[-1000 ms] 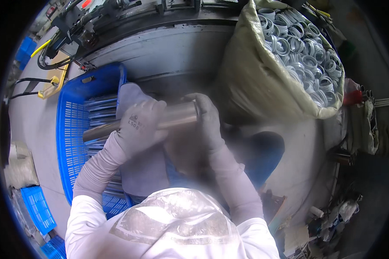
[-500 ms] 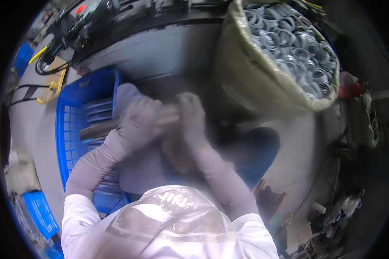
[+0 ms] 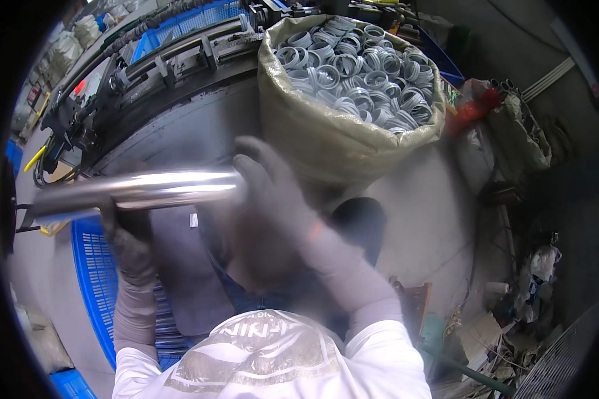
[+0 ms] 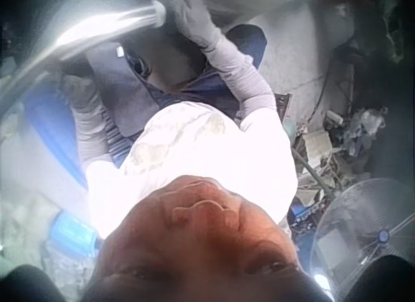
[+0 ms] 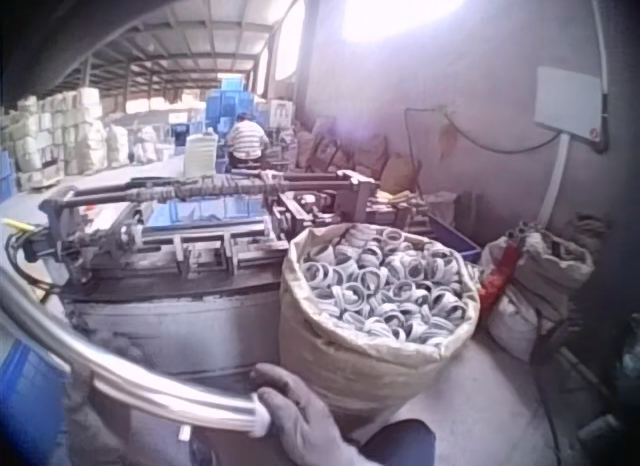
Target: The recorder is assembling metal rings onto metal tubes and placing them into a machine and storage baskets in a factory setting.
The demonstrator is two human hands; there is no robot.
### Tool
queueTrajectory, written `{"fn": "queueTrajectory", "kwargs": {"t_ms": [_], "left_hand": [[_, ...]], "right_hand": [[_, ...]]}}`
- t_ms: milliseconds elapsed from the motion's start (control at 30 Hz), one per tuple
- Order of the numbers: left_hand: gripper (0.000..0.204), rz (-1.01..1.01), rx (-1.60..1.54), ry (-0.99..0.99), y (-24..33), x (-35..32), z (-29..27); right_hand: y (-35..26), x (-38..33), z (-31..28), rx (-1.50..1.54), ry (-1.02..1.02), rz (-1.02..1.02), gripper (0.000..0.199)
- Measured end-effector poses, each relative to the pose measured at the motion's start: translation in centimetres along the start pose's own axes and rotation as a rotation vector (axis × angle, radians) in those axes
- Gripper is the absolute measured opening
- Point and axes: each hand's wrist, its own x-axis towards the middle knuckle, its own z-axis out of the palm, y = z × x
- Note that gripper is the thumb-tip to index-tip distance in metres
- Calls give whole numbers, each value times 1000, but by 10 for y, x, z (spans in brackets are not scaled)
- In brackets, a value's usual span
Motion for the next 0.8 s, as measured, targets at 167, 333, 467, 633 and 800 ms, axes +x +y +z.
{"fn": "queueTrajectory", "kwargs": {"t_ms": [167,333,467,633,800], "left_hand": [[42,4,258,-6,80,48,37],[56,228,1249,-535,33,24,43],[58,120,1383,-647,-7,1,18],[62,62,1460,-709,-19,0,16],[62,93,1452,-662,-8,-2,13]], "right_hand": [[51,108,-128,-468,26,201,43],[119,164,-192,-1211,-347,296,45],[167,169,-180,-1252,-545,375,39],[180,164,-191,-1365,-364,191,35],[24,98,-118,-320,-124,200,12]]}}
